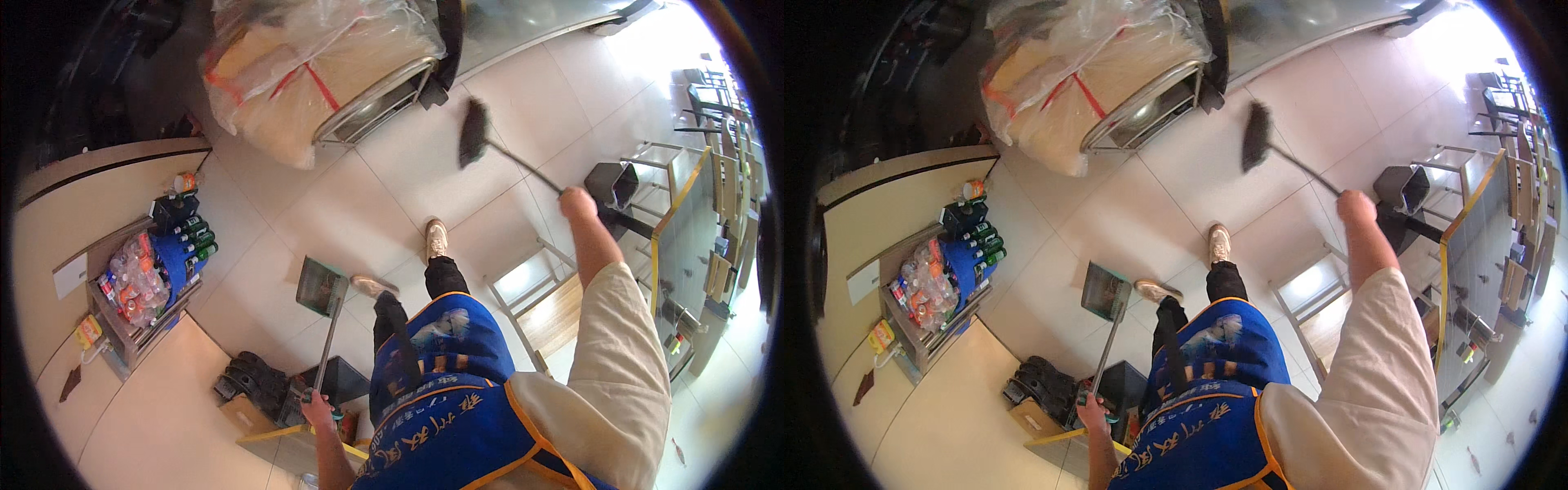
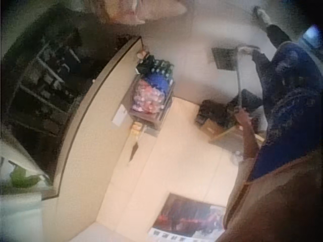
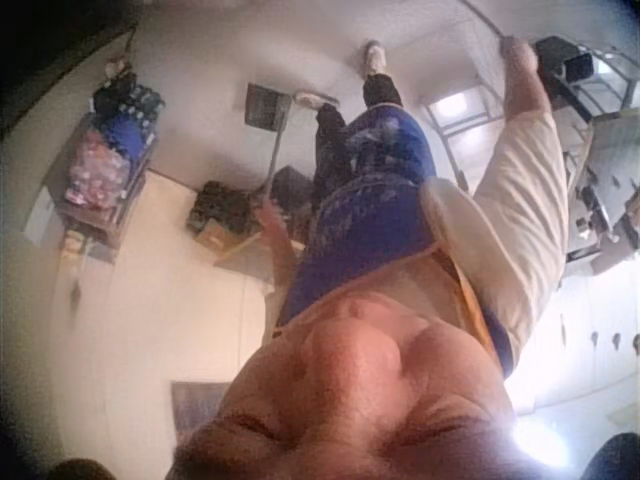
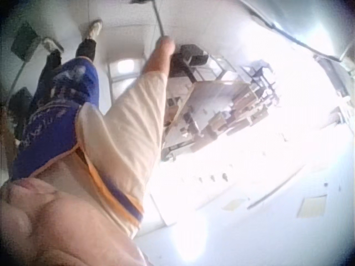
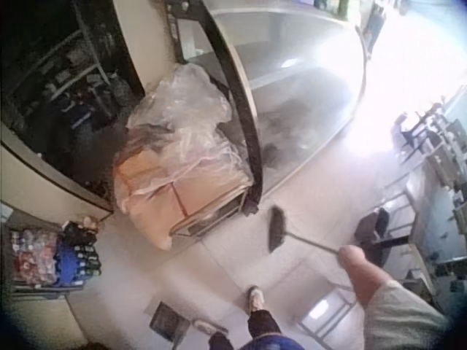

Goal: The person sweeps the tiled floor of a restaurant using a broom and dustpan. They move around tables and chairs, sweeping debris into the dustpan and continuing across the room.

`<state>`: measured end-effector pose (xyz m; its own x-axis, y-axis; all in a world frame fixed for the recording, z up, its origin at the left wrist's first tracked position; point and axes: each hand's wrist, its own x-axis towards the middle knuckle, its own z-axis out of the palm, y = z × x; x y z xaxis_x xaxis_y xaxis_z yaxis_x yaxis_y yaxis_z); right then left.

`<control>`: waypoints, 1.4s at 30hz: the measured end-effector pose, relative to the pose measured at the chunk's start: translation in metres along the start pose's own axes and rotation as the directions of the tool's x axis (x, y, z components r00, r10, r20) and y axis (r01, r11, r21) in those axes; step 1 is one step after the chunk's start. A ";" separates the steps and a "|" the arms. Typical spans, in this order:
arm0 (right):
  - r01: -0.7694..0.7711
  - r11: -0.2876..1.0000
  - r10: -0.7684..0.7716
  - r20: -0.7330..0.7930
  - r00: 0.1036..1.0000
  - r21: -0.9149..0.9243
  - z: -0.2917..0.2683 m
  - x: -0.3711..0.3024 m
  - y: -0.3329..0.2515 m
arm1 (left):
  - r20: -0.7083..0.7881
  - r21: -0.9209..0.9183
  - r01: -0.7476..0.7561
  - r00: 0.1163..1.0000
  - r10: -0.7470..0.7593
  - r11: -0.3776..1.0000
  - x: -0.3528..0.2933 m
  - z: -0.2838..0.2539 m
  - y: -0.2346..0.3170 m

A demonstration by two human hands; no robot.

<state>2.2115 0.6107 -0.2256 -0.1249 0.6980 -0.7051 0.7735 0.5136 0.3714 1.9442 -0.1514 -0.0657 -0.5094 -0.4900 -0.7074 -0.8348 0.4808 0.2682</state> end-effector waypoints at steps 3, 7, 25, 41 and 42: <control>-0.161 0.971 0.184 -0.127 0.975 0.178 -0.024 0.020 0.042 | 0.059 0.011 -0.017 0.998 0.017 1.000 -0.014 0.017 -0.003; -0.216 0.925 0.300 -0.251 0.920 0.312 -0.010 0.008 0.052 | 0.150 -0.018 -0.059 0.987 0.061 0.998 -0.026 0.027 -0.006; -0.760 -0.384 -0.663 0.416 0.622 0.524 0.074 -0.296 -0.269 | 0.099 -0.089 -0.028 0.994 0.036 0.996 -0.010 0.006 -0.066; -0.544 -0.838 -0.531 0.297 0.794 -0.043 -0.018 0.055 -0.042 | 0.048 0.227 -0.170 0.985 0.163 0.959 -0.147 0.137 0.008; -0.555 -0.819 -0.573 0.210 0.792 -0.144 -0.028 0.084 0.003 | 0.033 0.278 -0.179 0.984 0.177 0.944 -0.157 0.147 0.013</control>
<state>2.1858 0.6849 -0.2673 -0.4117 0.1536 -0.8983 -0.6539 -0.7364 0.1737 2.0443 0.0384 -0.0471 -0.6418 -0.3726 -0.6703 -0.6384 0.7439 0.1977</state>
